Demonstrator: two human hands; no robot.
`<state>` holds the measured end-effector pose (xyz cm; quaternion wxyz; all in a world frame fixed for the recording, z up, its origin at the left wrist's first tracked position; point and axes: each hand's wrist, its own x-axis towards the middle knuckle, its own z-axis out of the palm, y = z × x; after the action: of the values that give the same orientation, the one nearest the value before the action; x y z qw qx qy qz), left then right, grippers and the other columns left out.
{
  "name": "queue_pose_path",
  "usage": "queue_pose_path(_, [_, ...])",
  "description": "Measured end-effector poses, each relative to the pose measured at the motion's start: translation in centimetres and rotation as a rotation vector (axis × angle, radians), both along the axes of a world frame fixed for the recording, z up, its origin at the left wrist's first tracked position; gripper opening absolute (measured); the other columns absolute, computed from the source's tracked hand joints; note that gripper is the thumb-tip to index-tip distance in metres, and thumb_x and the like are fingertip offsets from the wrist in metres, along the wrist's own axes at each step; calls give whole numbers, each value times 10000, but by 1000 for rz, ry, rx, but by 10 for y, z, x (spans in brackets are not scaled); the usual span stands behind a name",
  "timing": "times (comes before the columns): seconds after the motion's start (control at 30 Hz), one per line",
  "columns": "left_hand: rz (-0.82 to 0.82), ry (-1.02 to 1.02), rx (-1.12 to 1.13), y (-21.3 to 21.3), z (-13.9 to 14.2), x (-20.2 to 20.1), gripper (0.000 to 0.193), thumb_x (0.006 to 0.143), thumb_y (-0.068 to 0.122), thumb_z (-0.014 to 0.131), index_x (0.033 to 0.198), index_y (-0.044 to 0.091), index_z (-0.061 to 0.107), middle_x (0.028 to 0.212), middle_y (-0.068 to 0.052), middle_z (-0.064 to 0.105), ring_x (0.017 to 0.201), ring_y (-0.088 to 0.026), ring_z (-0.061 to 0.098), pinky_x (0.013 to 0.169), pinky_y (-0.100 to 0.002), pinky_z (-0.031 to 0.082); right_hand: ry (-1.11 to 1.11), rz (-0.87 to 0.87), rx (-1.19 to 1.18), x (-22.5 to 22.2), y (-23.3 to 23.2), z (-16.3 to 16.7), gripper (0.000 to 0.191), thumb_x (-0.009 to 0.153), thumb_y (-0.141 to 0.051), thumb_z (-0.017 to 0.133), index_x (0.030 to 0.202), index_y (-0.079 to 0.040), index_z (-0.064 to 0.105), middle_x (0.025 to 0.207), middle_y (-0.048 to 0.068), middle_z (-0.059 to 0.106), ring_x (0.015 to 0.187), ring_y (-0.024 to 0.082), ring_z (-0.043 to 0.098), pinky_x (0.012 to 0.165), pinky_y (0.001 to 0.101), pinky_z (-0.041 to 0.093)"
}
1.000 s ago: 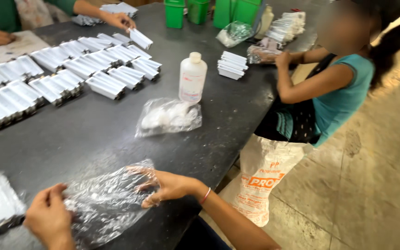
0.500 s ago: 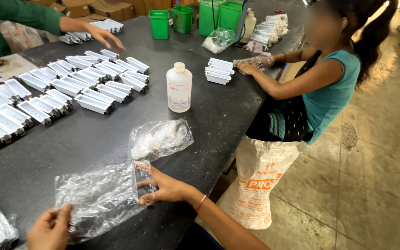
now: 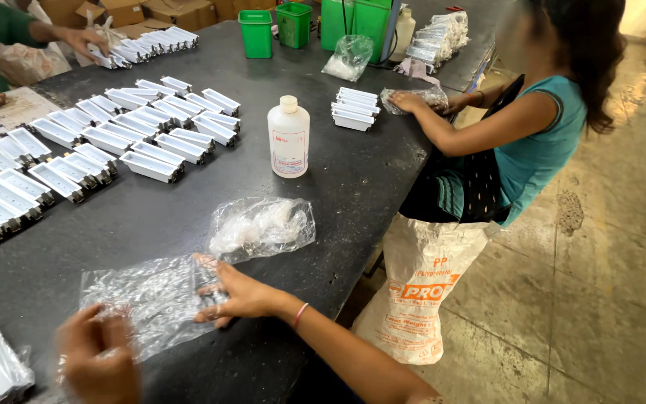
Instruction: The person wraps small white rectangular components in clear plastic wrap by hand. They pick up a component, place it on a sheet of plastic, fold the plastic around it, and set the wrapped item aside. The process repeats with multiple components on a workbench.
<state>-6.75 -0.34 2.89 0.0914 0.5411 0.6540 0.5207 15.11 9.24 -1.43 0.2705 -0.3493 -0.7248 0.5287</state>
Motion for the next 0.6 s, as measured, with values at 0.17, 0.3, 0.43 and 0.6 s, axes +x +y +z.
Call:
queue_pose_path(0.17, [-230, 141, -181, 21, -17, 69, 767, 860, 416, 691, 1479, 24, 465, 1424, -249, 525, 1252, -393, 549, 982, -530, 489, 214, 34, 88, -19, -1, -14, 999, 811, -24, 707, 1626, -51, 130, 1604, 260, 212, 1344, 355, 497, 985, 398, 553])
queue_pose_path(0.3, [-183, 338, -152, 24, -33, 74, 724, 867, 432, 699, 1442, 38, 499, 1425, -250, 529, 1325, -434, 508, 1065, -556, 417, 23, -51, 273, 3, -11, -5, 674, 902, 25, 606, 1554, -60, 457, 1497, 189, 538, 1271, 306, 645, 1036, 355, 557])
queue_pose_path(0.43, [-115, 381, -184, 23, -50, 72, 728, 863, 430, 706, 1443, 35, 512, 1370, -240, 557, 1293, -417, 516, 1086, -576, 340, -100, -341, 381, 31, -28, 21, 368, 932, -113, 668, 1300, -108, 678, 1356, 78, 697, 1128, 231, 726, 959, 306, 589])
queue_pose_path(0.6, [-11, 484, -138, 29, -66, 67, 554, 932, 320, 658, 1418, 66, 578, 1341, -178, 634, 1290, -340, 573, 1141, -546, 346, -336, -622, 862, 58, -1, 48, 442, 921, -359, 739, 1328, -209, 654, 1494, 68, 553, 1427, 296, 480, 1218, 498, 349])
